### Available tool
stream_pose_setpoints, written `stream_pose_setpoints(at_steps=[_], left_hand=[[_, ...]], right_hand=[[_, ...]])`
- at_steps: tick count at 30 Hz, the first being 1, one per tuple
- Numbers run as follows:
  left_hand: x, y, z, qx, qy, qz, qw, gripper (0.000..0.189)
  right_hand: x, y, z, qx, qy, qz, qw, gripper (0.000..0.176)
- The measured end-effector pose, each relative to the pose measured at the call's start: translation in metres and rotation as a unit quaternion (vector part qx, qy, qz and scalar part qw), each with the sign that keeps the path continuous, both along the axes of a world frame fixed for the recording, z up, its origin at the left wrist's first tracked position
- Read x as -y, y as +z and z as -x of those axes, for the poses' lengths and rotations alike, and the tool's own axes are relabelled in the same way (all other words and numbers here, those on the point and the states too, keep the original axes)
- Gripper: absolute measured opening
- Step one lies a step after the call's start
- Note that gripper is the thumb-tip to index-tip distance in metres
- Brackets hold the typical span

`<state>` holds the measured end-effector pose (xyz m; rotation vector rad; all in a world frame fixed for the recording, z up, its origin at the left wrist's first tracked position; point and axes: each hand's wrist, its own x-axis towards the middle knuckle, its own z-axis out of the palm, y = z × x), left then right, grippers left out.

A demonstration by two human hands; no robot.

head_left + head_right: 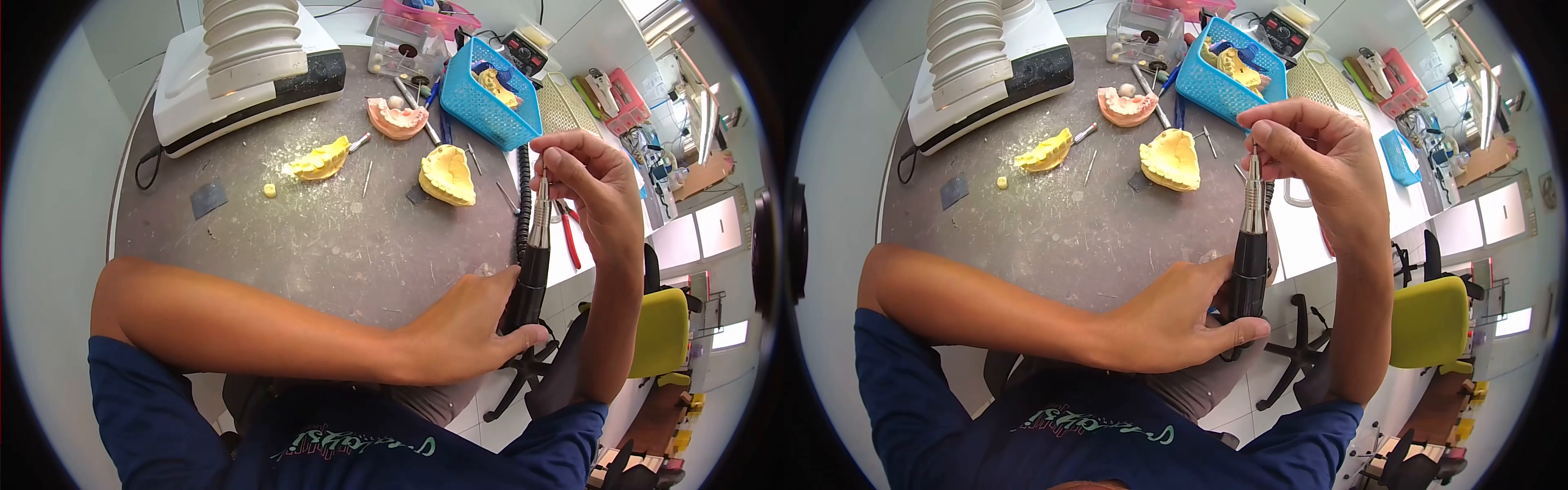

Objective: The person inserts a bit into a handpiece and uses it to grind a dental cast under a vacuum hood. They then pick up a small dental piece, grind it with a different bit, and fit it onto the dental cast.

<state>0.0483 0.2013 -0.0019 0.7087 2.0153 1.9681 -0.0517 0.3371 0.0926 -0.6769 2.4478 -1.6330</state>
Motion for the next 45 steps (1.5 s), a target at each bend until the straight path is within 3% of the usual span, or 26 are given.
stream_pose_setpoints(at_steps=[8, 15, 17, 21, 23, 25, 27, 30, 33, 35, 36, 37, 39, 40, 41, 42, 43, 44, 45], left_hand=[[0.000, 0.000, 0.001, 0.034, -0.007, -0.051, 0.998, 0.049], [-0.001, -0.001, 0.003, 0.070, -0.010, -0.024, 0.997, 0.044], [-0.004, -0.005, 0.003, 0.093, -0.008, -0.125, 0.988, 0.038], [-0.006, -0.006, 0.005, 0.126, 0.002, -0.147, 0.981, 0.035], [-0.001, -0.001, 0.006, 0.144, -0.003, -0.105, 0.984, 0.037], [0.007, 0.010, 0.004, 0.164, 0.015, -0.100, 0.981, 0.037], [0.007, 0.008, 0.003, 0.183, 0.029, -0.093, 0.978, 0.038], [-0.005, -0.009, 0.001, 0.028, 0.086, -0.131, 0.987, 0.043], [-0.002, -0.007, -0.003, 0.038, 0.075, -0.136, 0.987, 0.042], [0.002, -0.004, -0.002, 0.038, 0.071, -0.126, 0.989, 0.039], [0.004, -0.003, -0.002, 0.040, 0.066, -0.115, 0.990, 0.036], [0.001, -0.005, -0.003, 0.041, 0.069, -0.114, 0.990, 0.036], [-0.003, -0.009, -0.002, -0.046, 0.096, -0.212, 0.971, 0.032], [0.001, -0.006, -0.001, -0.048, 0.099, -0.210, 0.971, 0.032], [0.005, -0.004, 0.004, -0.149, 0.078, -0.169, 0.971, 0.029], [0.010, -0.002, 0.008, -0.248, 0.055, -0.124, 0.959, 0.026], [0.015, 0.001, 0.009, -0.249, 0.055, -0.120, 0.960, 0.026], [0.019, 0.002, 0.010, -0.350, 0.023, -0.053, 0.935, 0.023], [0.021, 0.003, 0.011, -0.446, -0.010, 0.014, 0.895, 0.021]], right_hand=[[0.003, -0.003, 0.003, 0.001, 0.001, -0.018, 1.000, 0.021], [0.009, -0.008, 0.011, 0.006, -0.003, -0.040, 0.999, 0.024], [0.011, -0.009, 0.010, 0.000, -0.019, -0.038, 0.999, 0.025], [0.001, -0.010, -0.001, -0.053, -0.072, -0.065, 0.994, 0.027], [-0.005, -0.008, -0.015, -0.074, -0.067, -0.283, 0.954, 0.028], [0.002, -0.011, -0.035, -0.145, -0.035, -0.351, 0.925, 0.036], [0.010, -0.014, -0.046, -0.146, -0.057, -0.342, 0.927, 0.035], [0.018, -0.011, -0.056, -0.157, -0.088, -0.366, 0.913, 0.029], [0.012, -0.013, -0.057, -0.206, -0.080, -0.357, 0.908, 0.024], [0.005, -0.013, -0.056, -0.108, -0.045, -0.239, 0.964, 0.026], [0.006, -0.024, -0.060, -0.179, -0.056, -0.177, 0.966, 0.034], [0.003, -0.028, -0.070, -0.179, -0.054, -0.176, 0.967, 0.034], [-0.009, -0.034, -0.094, -0.363, -0.166, -0.121, 0.909, 0.056], [-0.020, -0.039, -0.110, -0.258, -0.104, -0.054, 0.959, 0.066], [-0.028, -0.044, -0.121, -0.148, -0.040, 0.015, 0.988, 0.076], [-0.020, -0.051, -0.126, -0.139, -0.014, 0.049, 0.989, 0.087], [-0.024, -0.051, -0.130, -0.139, -0.014, 0.053, 0.989, 0.087], [-0.030, -0.053, -0.136, 0.009, -0.064, 0.208, 0.976, 0.086], [-0.034, -0.054, -0.140, 0.157, -0.110, 0.353, 0.916, 0.086]])
